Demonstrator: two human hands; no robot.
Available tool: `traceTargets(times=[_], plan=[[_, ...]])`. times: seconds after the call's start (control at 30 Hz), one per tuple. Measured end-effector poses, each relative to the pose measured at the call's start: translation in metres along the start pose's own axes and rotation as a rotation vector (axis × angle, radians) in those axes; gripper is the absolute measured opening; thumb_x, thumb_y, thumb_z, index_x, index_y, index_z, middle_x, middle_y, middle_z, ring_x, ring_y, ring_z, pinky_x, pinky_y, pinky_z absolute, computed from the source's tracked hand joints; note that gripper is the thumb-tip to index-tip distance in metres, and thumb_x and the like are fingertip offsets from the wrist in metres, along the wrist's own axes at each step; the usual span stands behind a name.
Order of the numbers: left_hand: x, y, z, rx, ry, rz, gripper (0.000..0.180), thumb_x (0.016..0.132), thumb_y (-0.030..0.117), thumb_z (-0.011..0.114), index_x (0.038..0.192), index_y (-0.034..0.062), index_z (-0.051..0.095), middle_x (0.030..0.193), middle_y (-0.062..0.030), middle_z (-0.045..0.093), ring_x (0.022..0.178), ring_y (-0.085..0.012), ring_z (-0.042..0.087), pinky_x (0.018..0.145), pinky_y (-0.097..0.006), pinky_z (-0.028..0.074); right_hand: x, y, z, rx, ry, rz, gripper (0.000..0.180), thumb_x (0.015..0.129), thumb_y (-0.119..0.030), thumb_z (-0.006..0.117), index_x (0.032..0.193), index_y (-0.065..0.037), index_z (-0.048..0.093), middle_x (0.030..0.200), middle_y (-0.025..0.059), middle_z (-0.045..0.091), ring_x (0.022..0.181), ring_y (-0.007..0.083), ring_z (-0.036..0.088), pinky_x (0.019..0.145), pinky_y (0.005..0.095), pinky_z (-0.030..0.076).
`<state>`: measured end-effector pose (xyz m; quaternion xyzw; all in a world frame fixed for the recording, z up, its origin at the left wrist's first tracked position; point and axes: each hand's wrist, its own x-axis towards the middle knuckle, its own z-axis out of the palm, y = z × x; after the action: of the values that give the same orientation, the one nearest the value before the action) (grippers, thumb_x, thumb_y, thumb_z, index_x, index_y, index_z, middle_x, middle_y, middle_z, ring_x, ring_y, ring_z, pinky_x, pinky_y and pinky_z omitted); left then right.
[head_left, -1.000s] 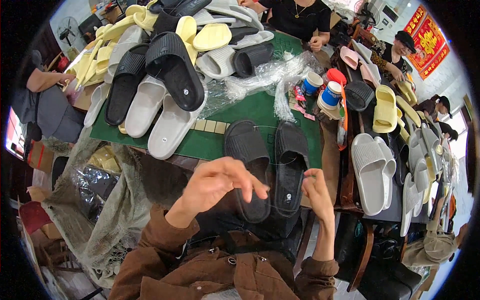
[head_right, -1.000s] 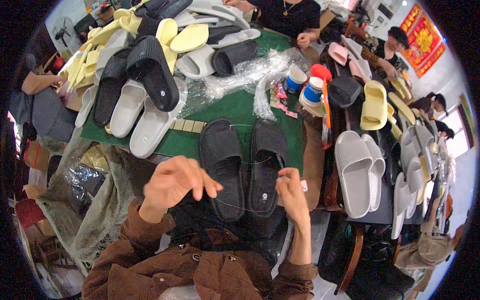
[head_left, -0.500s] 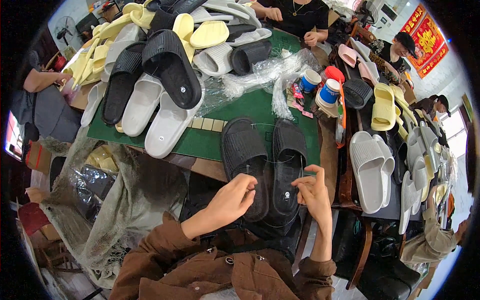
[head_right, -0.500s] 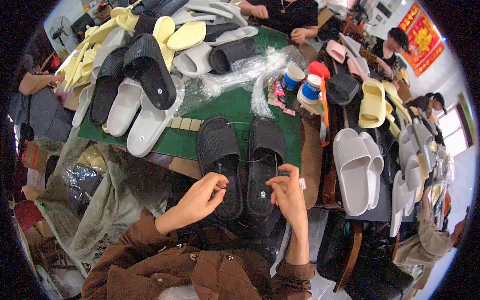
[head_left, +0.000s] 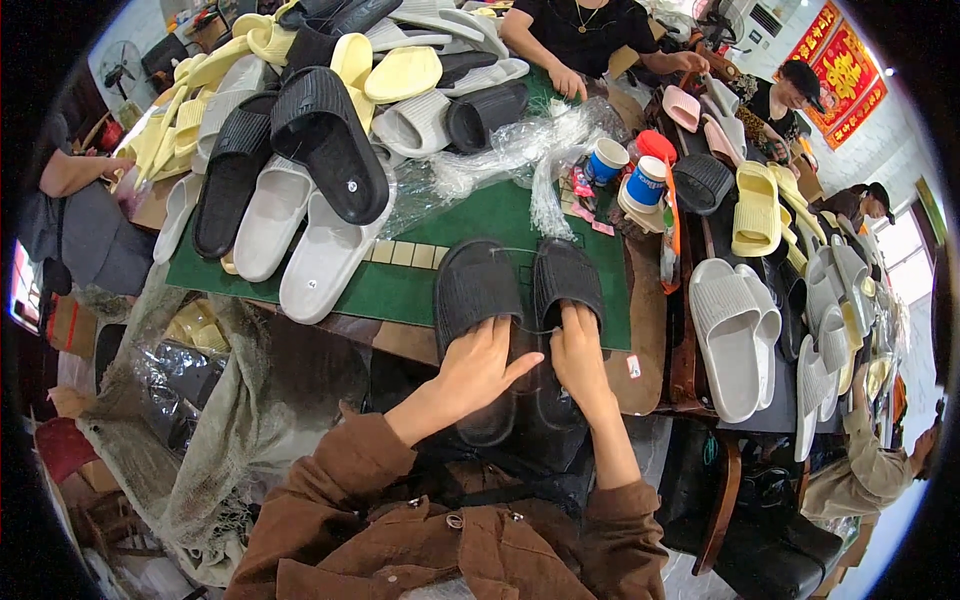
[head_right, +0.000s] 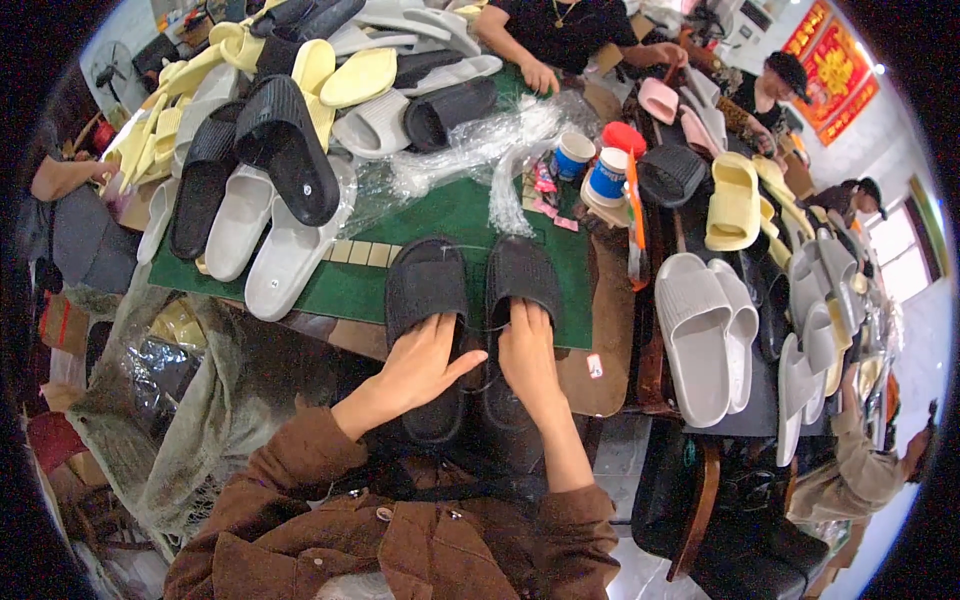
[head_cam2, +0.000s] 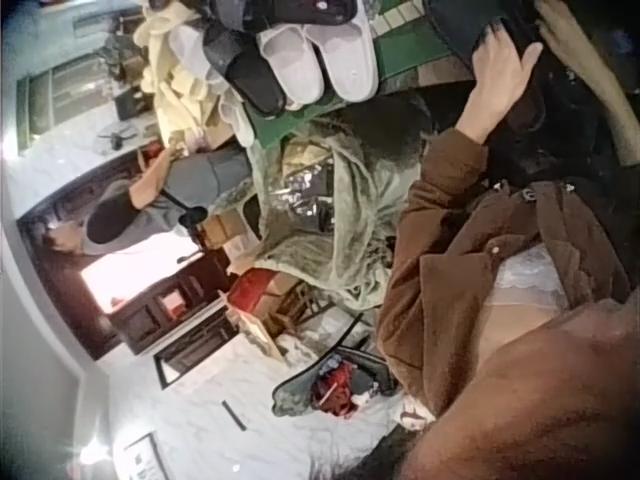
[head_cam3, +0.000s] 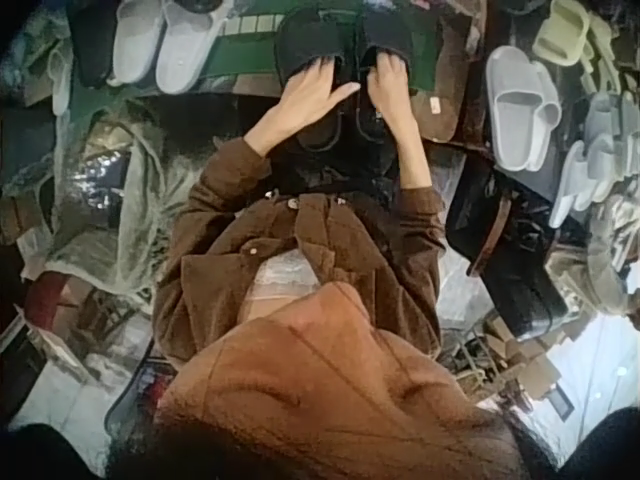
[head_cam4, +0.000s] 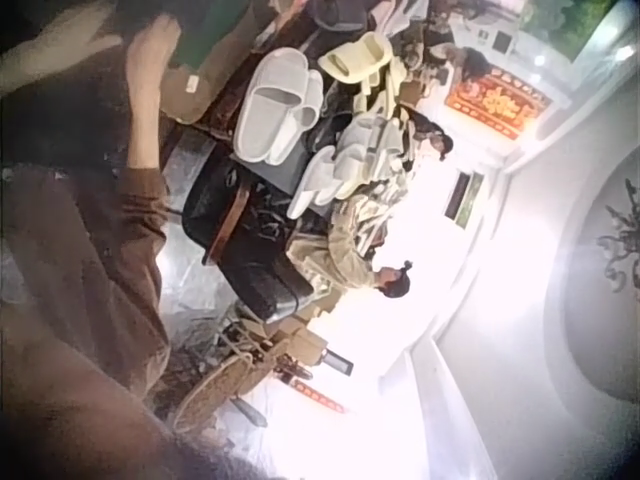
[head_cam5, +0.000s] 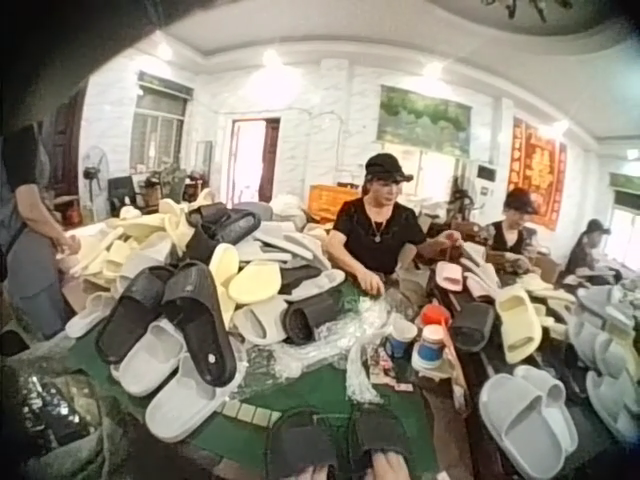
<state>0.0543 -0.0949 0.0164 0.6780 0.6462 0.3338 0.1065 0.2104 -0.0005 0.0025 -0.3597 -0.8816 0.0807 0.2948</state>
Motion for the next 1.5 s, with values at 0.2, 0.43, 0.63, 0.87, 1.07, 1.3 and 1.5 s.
traceTargets(times=[0.2,0.43,0.63,0.87,1.07,1.3,1.5], plan=[[0.030,-0.014,0.005,-0.142,-0.316,-0.268,0.078,0.087,0.064,0.047,0.089,-0.0134,0.057,0.091,-0.0343,0.060,0.086,-0.0481,0.060,0.073,-0.049,0.051,0.021,0.024,0.027,0.079,-0.117,0.199,0.020,0.074,0.000,0.051,0.090,0.010,0.058,0.084,0.0324,0.060,0.081,0.0476,0.059,0.071,0.0504,0.049],[0.034,-0.021,0.002,-0.123,-0.384,-0.211,0.087,0.073,0.073,0.056,0.085,-0.0132,0.060,0.090,-0.0328,0.062,0.087,-0.0438,0.063,0.075,-0.046,0.051,0.024,0.018,0.028,0.197,-0.061,0.208,0.021,0.079,-0.010,0.051,0.073,0.007,0.062,0.075,0.0304,0.060,0.074,0.0466,0.060,0.068,0.0512,0.048],[0.002,-0.008,-0.002,-0.174,-0.355,-0.172,0.083,0.072,0.071,0.060,0.082,-0.0117,0.062,0.088,-0.0326,0.063,0.086,-0.0436,0.064,0.076,-0.046,0.052,0.009,-0.021,-0.005,0.174,-0.399,0.406,0.032,0.087,-0.019,0.045,0.087,0.007,0.062,0.088,0.0321,0.060,0.087,0.0470,0.059,0.078,0.0514,0.046],[0.011,-0.004,0.008,-0.159,-0.335,-0.286,0.062,0.080,0.049,0.058,0.091,-0.0118,0.061,0.093,-0.0331,0.062,0.086,-0.0438,0.063,0.077,-0.047,0.052,-0.005,-0.027,0.004,0.257,-0.383,0.491,0.032,0.089,-0.018,0.042,0.099,0.009,0.058,0.100,0.0334,0.058,0.102,0.0455,0.055,0.086,0.0454,0.044],[0.006,0.003,0.024,-0.045,-0.271,-0.270,0.043,0.083,0.034,0.056,0.082,-0.0076,0.065,0.084,-0.0267,0.065,0.077,-0.0407,0.065,0.070,-0.046,0.054,-0.014,-0.024,0.015,0.270,-0.327,0.453,0.029,0.088,-0.016,0.044,0.095,0.010,0.056,0.097,0.0319,0.059,0.095,0.0466,0.056,0.081,0.0461,0.044],[0.005,0.007,0.027,0.000,-0.225,-0.283,0.040,0.083,0.032,0.054,0.079,-0.0063,0.066,0.082,-0.0267,0.065,0.076,-0.0387,0.066,0.068,-0.045,0.054,-0.016,-0.027,0.016,0.256,-0.233,0.415,0.025,0.085,-0.013,0.046,0.083,0.008,0.060,0.087,0.0318,0.059,0.083,0.0467,0.059,0.074,0.0515,0.045],[0.005,0.012,0.027,0.006,-0.248,-0.354,0.045,0.085,0.036,0.053,0.082,-0.0060,0.067,0.079,-0.0247,0.066,0.072,-0.0381,0.066,0.066,-0.045,0.054,-0.018,-0.033,-0.007,0.391,-0.262,0.404,0.025,0.090,-0.013,0.045,0.092,0.009,0.057,0.096,0.0326,0.058,0.093,0.0474,0.055,0.079,0.0501,0.043]])
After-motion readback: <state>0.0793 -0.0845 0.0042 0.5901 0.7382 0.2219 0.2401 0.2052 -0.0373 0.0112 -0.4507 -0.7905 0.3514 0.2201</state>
